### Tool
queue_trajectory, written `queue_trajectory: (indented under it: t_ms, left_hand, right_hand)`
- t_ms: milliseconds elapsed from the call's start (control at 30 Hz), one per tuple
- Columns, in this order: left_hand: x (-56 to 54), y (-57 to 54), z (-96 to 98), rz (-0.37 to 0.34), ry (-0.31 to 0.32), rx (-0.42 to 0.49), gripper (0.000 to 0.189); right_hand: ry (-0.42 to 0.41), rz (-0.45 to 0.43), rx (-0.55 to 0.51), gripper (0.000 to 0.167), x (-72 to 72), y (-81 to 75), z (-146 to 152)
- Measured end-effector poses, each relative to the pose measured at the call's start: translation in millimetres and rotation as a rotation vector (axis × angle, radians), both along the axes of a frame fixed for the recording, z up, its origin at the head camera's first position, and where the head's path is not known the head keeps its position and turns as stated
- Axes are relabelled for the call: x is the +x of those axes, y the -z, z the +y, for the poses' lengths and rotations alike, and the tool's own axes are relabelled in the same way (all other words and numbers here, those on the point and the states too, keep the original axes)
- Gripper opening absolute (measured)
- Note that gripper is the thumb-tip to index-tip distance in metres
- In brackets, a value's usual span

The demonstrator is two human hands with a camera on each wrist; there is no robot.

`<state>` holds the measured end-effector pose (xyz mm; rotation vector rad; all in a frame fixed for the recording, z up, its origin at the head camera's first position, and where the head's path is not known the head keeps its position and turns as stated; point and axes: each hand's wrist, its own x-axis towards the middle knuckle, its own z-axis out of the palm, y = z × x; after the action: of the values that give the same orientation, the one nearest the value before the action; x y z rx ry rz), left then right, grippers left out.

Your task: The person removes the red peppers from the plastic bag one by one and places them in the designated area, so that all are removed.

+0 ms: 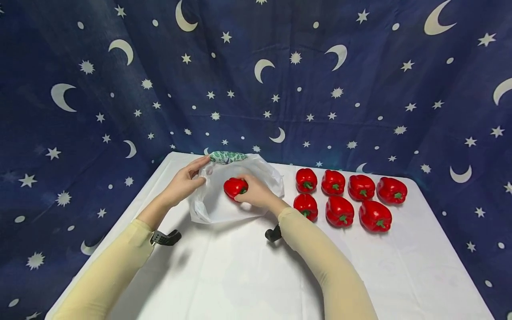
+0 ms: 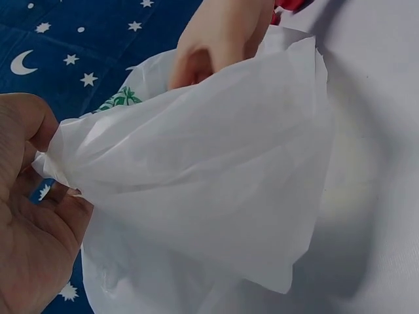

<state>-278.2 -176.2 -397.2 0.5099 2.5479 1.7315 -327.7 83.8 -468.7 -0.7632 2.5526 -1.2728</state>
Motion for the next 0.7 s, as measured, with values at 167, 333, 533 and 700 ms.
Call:
queue_trajectory:
  t_ms: [167, 333, 533, 700]
  left_hand:
    - [10.5, -16.3, 4.0, -0.017, 0.007, -0.015, 0.065]
    - [21.2, -27.6, 7.5, -0.031, 0.001, -0.015, 0.065]
    - [21.4, -22.6, 7.5, -0.042, -0.002, -0.024, 0.067]
    - [13.0, -11.5, 2.9, -0.024, -0.008, -0.028, 0.067]
  right_hand:
    - [-0.129, -0.106, -0.025, 0.068, 11.1, -5.4, 13.8]
    - [-0.164, -0.162, -0.065, 0.075, 17.1, -3.2, 18.7]
    - [-0.151, -0.159, -0.089, 0.092, 20.1, 6.6, 21.0]
    - [-0.166, -0.158, -0.098, 0.096, 21.7, 7.8, 22.0]
